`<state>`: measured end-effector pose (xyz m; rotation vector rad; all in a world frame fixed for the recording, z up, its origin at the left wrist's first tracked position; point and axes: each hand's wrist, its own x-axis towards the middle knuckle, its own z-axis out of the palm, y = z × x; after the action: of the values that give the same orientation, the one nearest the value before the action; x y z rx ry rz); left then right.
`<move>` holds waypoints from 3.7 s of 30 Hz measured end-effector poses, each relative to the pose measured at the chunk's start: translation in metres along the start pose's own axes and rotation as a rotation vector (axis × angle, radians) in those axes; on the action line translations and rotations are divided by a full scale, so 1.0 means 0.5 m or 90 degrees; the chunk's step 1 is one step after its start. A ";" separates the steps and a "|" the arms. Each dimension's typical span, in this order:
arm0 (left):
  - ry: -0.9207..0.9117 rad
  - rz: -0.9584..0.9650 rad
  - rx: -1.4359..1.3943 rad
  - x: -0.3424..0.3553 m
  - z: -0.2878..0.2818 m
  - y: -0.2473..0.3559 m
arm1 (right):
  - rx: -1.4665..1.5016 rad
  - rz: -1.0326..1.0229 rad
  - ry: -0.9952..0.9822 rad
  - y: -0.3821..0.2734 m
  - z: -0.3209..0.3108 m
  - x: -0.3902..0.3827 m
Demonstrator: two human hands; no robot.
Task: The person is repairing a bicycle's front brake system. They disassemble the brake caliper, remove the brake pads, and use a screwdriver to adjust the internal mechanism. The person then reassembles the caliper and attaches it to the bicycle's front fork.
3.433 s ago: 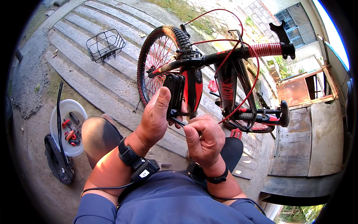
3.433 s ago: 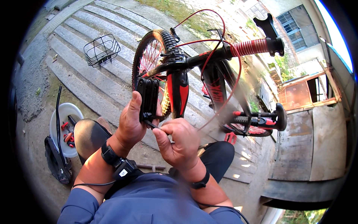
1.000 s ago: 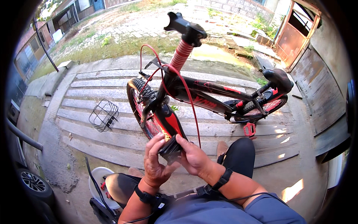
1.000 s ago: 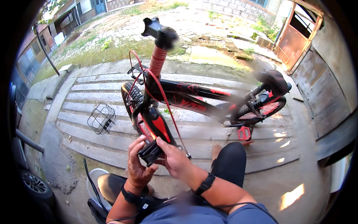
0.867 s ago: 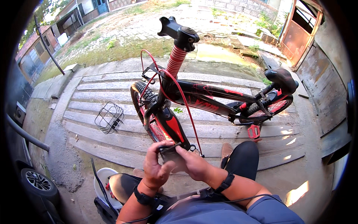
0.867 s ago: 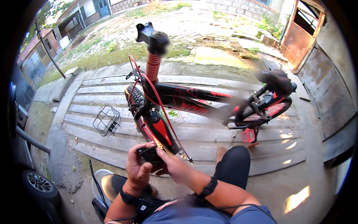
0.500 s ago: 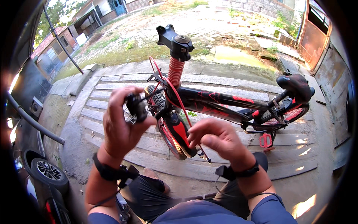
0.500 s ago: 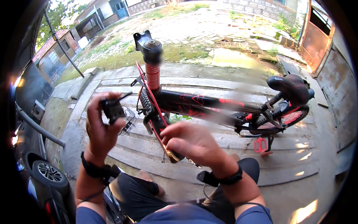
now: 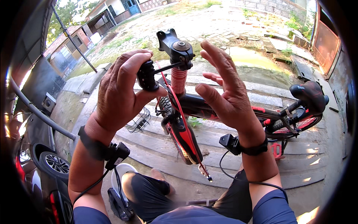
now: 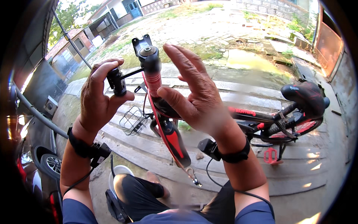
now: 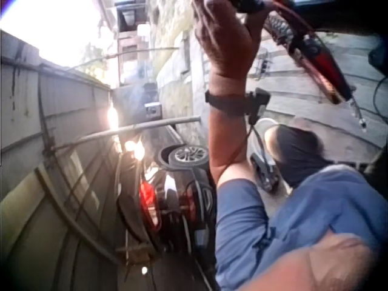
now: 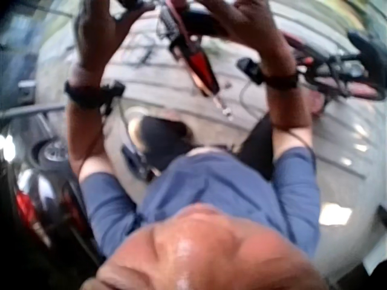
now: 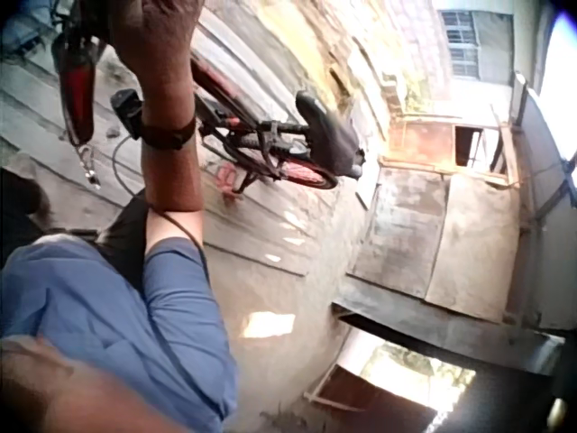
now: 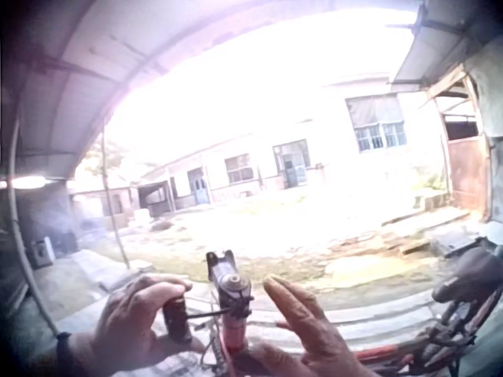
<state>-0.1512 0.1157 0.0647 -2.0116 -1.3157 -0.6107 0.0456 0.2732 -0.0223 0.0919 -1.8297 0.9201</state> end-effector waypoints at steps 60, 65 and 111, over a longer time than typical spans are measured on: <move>0.001 0.274 0.251 0.093 -0.065 -0.053 | 0.442 0.038 0.026 0.069 0.129 0.008; -0.009 0.269 0.244 0.090 -0.067 -0.048 | 0.436 0.042 0.038 0.066 0.128 0.010; 0.037 0.224 -0.036 0.050 0.025 -0.083 | 0.479 0.067 0.085 0.063 0.131 0.006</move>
<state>-0.1794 0.1523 0.0840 -2.1847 -0.8884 -0.5405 -0.0201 0.2556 -0.0480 0.3905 -1.2936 1.6091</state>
